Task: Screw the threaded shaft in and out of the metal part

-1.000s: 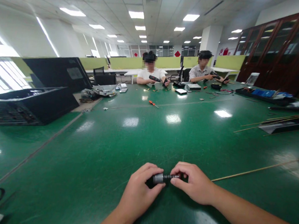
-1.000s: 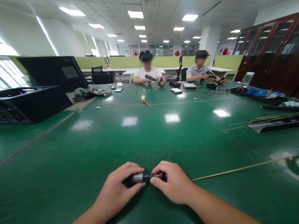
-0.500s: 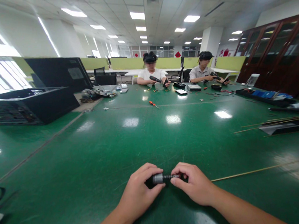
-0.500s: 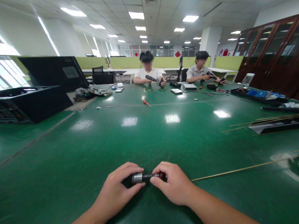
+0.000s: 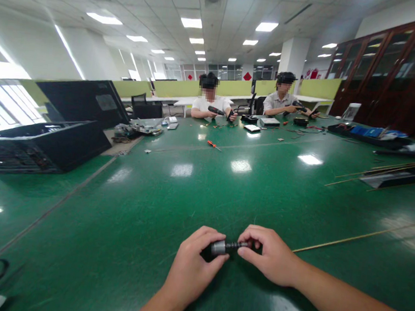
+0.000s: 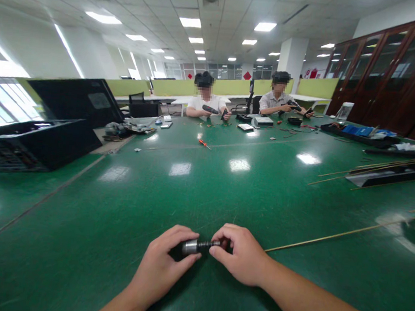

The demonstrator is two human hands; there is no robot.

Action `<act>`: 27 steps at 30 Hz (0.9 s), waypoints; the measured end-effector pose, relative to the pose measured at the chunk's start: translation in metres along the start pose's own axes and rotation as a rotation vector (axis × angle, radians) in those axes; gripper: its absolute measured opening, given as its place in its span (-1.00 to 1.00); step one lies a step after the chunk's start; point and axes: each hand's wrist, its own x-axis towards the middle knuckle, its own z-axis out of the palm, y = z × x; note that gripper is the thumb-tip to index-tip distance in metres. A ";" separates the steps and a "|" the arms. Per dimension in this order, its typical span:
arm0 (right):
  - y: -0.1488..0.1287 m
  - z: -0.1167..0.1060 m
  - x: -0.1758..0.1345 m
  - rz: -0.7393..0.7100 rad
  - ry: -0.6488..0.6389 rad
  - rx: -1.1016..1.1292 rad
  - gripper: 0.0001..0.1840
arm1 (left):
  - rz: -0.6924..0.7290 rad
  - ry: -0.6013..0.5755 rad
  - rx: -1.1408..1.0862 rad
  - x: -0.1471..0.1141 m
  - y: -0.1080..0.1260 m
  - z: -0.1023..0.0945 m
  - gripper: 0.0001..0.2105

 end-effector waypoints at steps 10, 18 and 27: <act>-0.001 0.001 0.000 0.030 0.039 0.036 -0.94 | -0.015 0.055 0.022 0.000 -0.003 -0.003 -0.74; -0.001 0.001 0.000 0.037 0.052 0.036 -0.93 | -0.021 0.067 0.022 0.000 -0.002 -0.004 -0.74; 0.001 0.003 0.002 0.049 0.061 0.055 -0.94 | -0.019 0.077 0.014 -0.001 -0.008 -0.003 -0.72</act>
